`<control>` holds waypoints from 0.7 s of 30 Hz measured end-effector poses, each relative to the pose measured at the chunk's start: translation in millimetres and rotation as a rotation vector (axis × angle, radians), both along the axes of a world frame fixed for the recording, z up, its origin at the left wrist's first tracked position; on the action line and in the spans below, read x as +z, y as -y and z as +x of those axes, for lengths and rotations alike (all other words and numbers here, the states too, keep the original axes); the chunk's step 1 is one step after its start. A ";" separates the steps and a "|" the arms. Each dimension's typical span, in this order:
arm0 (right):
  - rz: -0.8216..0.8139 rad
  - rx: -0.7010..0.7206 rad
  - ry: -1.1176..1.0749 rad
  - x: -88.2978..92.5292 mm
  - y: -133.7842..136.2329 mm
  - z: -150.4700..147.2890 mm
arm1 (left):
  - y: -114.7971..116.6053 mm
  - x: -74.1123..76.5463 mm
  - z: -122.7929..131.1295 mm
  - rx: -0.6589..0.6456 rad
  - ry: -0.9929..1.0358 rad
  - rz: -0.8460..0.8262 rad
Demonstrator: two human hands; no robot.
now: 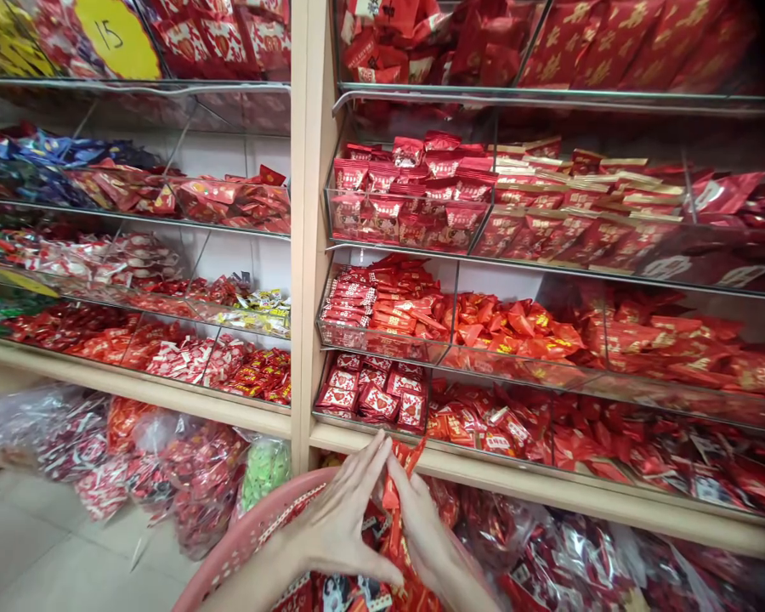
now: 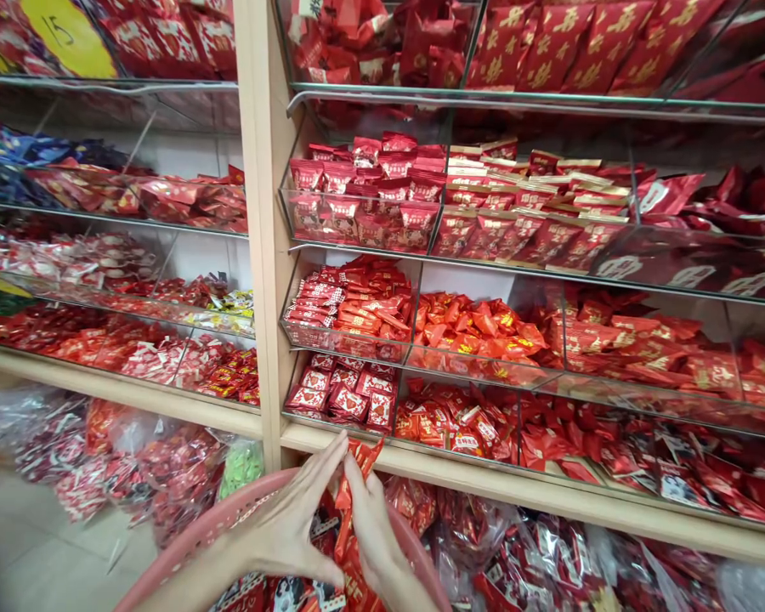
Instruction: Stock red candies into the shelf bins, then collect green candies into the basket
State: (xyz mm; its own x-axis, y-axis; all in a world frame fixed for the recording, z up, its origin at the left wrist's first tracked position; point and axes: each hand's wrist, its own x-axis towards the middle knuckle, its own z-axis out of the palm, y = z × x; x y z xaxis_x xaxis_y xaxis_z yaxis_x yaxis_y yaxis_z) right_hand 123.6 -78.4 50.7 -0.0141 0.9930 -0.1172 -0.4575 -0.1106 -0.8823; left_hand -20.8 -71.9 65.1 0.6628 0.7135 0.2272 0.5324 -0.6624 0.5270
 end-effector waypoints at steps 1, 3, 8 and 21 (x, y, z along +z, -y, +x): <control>-0.007 0.005 -0.007 -0.7 1.6 -0.3 | 0.2 -0.1 -0.1 -0.008 0.000 -0.008; -0.033 0.015 -0.017 -1.2 3.8 -0.3 | 0.5 -0.4 -0.8 -0.017 0.001 -0.021; -0.098 0.037 -0.014 1.2 4.2 1.8 | 0.6 -3.0 -1.7 0.004 0.035 -0.005; -0.133 0.284 0.285 8.2 12.3 14.7 | 2.2 -9.1 4.5 -0.023 0.029 -0.020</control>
State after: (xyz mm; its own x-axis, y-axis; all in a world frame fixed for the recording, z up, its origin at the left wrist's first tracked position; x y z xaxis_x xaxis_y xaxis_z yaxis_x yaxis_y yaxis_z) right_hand 138.3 -90.7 58.8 -0.2336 0.9302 -0.2830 -0.1324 -0.3188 -0.9385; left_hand -16.3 -74.1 56.0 0.6722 0.7030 0.2323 0.5015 -0.6631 0.5557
